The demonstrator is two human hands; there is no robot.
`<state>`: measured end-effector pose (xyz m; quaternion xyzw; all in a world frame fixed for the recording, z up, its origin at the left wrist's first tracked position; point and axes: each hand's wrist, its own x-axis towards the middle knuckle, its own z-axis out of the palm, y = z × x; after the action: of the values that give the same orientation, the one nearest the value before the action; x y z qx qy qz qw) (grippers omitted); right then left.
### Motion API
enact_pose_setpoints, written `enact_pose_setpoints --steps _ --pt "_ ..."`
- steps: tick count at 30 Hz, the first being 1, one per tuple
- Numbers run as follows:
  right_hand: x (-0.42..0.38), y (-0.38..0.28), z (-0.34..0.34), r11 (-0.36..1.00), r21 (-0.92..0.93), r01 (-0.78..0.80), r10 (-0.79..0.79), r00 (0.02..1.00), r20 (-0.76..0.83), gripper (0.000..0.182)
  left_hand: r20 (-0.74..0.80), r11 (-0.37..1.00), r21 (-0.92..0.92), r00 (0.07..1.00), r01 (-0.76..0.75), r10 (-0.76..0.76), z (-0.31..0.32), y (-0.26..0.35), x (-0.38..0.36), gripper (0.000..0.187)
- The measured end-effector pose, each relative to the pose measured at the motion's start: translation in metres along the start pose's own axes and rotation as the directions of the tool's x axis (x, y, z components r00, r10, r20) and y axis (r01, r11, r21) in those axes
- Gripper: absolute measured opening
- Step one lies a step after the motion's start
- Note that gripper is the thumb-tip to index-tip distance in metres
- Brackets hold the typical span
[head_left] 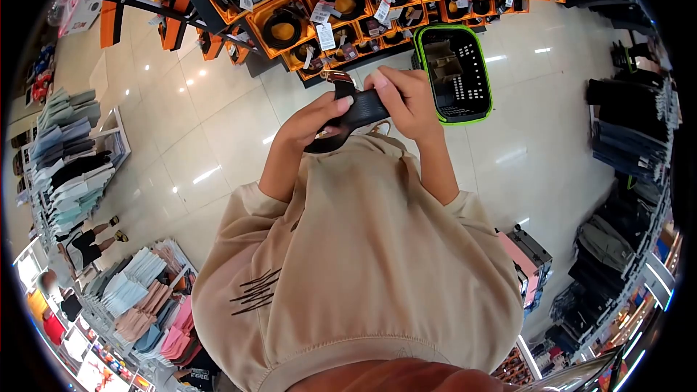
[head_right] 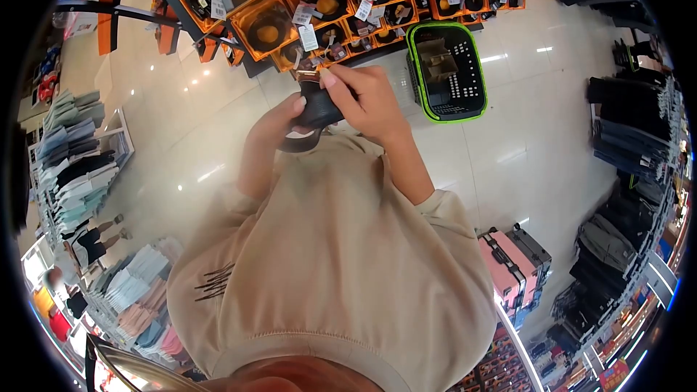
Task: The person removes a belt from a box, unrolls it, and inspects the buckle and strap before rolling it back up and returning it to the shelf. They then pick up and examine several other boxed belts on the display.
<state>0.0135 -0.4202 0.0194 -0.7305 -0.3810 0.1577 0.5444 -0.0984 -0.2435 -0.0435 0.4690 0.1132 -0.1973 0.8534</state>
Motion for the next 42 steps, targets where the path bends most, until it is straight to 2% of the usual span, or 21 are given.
enact_pose_setpoints --steps 1,3,5,8,10,12,14,16,17,20,21,24,25,26,27,28,32,35,38,39,42 --pt "0.0 -0.005 -0.001 1.0 0.0 -0.026 0.026 1.0 0.018 0.042 -0.015 0.999 -0.003 0.999 -0.042 0.042 0.005 0.003 0.001 0.049" --pt "-0.001 0.001 0.011 0.889 0.453 -0.069 0.157 0.974 -0.161 0.041 0.056 0.994 -0.082 0.995 -0.073 0.077 0.0 0.0 0.003 0.052" --pt "-0.002 0.017 0.025 0.495 0.868 -0.041 0.376 0.91 -0.172 0.038 0.063 0.981 -0.16 0.991 -0.107 0.118 0.001 0.0 0.002 0.055" --pt "-0.014 0.046 0.033 0.129 0.989 -0.075 0.515 0.857 -0.003 0.037 -0.003 0.964 -0.22 0.988 -0.148 0.152 0.012 -0.001 0.003 0.054" --pt "-0.014 0.043 0.033 0.766 0.643 -0.004 0.328 0.862 -0.385 0.038 0.058 0.969 -0.237 0.994 -0.072 0.088 0.008 -0.004 0.002 0.049" --pt "-0.015 0.017 0.018 0.999 0.018 0.047 -0.034 0.901 -0.433 0.034 0.18 0.987 -0.154 0.98 -0.052 0.08 -0.005 -0.007 0.006 0.043" --pt "-0.011 0.003 0.009 0.991 -0.07 0.11 -0.123 0.967 -0.225 0.029 0.074 0.995 -0.076 0.995 -0.061 0.067 0.008 0.008 -0.006 0.047" --pt "-0.01 -0.004 0.011 0.975 -0.127 0.181 -0.202 0.963 -0.18 0.027 0.163 0.995 -0.089 0.985 -0.049 0.063 0.002 0.01 -0.003 0.06" --pt "-0.013 -0.008 0.008 0.991 -0.089 0.096 -0.106 0.988 -0.114 0.027 0.155 0.993 -0.091 0.984 -0.078 0.091 -0.001 0.006 -0.001 0.061" --pt "-0.018 0.006 0.031 0.856 0.513 -0.061 0.247 0.92 -0.303 0.029 0.147 0.974 -0.181 0.976 -0.134 0.161 -0.005 -0.006 0.003 0.064" --pt "-0.015 0.005 0.035 0.572 0.821 -0.008 0.344 0.91 -0.231 0.031 0.147 0.963 -0.226 0.972 -0.145 0.181 -0.006 -0.009 0.004 0.065" --pt "-0.011 0.013 0.043 0.346 0.938 -0.032 0.6 0.776 -0.195 0.036 0.249 0.975 -0.209 0.96 -0.076 0.128 -0.004 -0.01 0.005 0.067" --pt "-0.012 0.019 0.031 0.364 0.93 0.042 0.321 0.932 -0.168 0.029 0.244 0.99 -0.118 0.964 -0.076 0.103 -0.001 -0.005 0.001 0.068" --pt "-0.015 0.02 0.019 0.695 0.719 -0.019 0.178 0.973 -0.147 0.029 0.236 0.997 -0.026 0.969 -0.074 0.078 0.002 0.001 -0.003 0.069" --pt "-0.012 0.008 0.005 0.92 0.391 -0.024 0.054 0.996 -0.066 0.029 0.252 0.994 0.062 0.965 -0.087 0.069 0.005 0.01 -0.003 0.07" --pt "-0.01 -0.003 -0.003 1.0 0.007 0.029 -0.03 0.998 0.062 0.029 0.264 0.984 0.147 0.963 -0.1 0.059 0.007 0.014 -0.003 0.071" --pt "-0.009 -0.018 0.004 0.992 -0.03 0.124 -0.125 0.991 -0.041 0.023 0.297 0.984 0.163 0.955 -0.073 0.021 0.004 0.022 -0.002 0.073" --pt "-0.01 -0.007 0.013 0.966 0.243 0.091 -0.055 0.987 -0.15 0.025 0.191 0.998 0.034 0.98 -0.056 0.049 0.005 0.015 -0.007 0.07" --pt "-0.011 -0.016 0.038 0.508 0.861 -0.029 0.455 0.858 -0.24 0.028 0.093 0.994 -0.104 0.995 -0.027 0.037 -0.005 -0.008 0.0 0.068" --pt "-0.022 0.012 0.034 0.423 0.905 -0.043 0.452 0.876 -0.17 0.03 0.091 0.994 -0.106 0.995 -0.021 0.031 -0.001 -0.008 0.002 0.068" --pt "-0.024 0.018 0.014 0.708 0.698 -0.108 0.348 0.913 -0.212 0.033 0.169 0.993 -0.118 0.985 -0.004 0.024 0.005 -0.014 0.007 0.071"
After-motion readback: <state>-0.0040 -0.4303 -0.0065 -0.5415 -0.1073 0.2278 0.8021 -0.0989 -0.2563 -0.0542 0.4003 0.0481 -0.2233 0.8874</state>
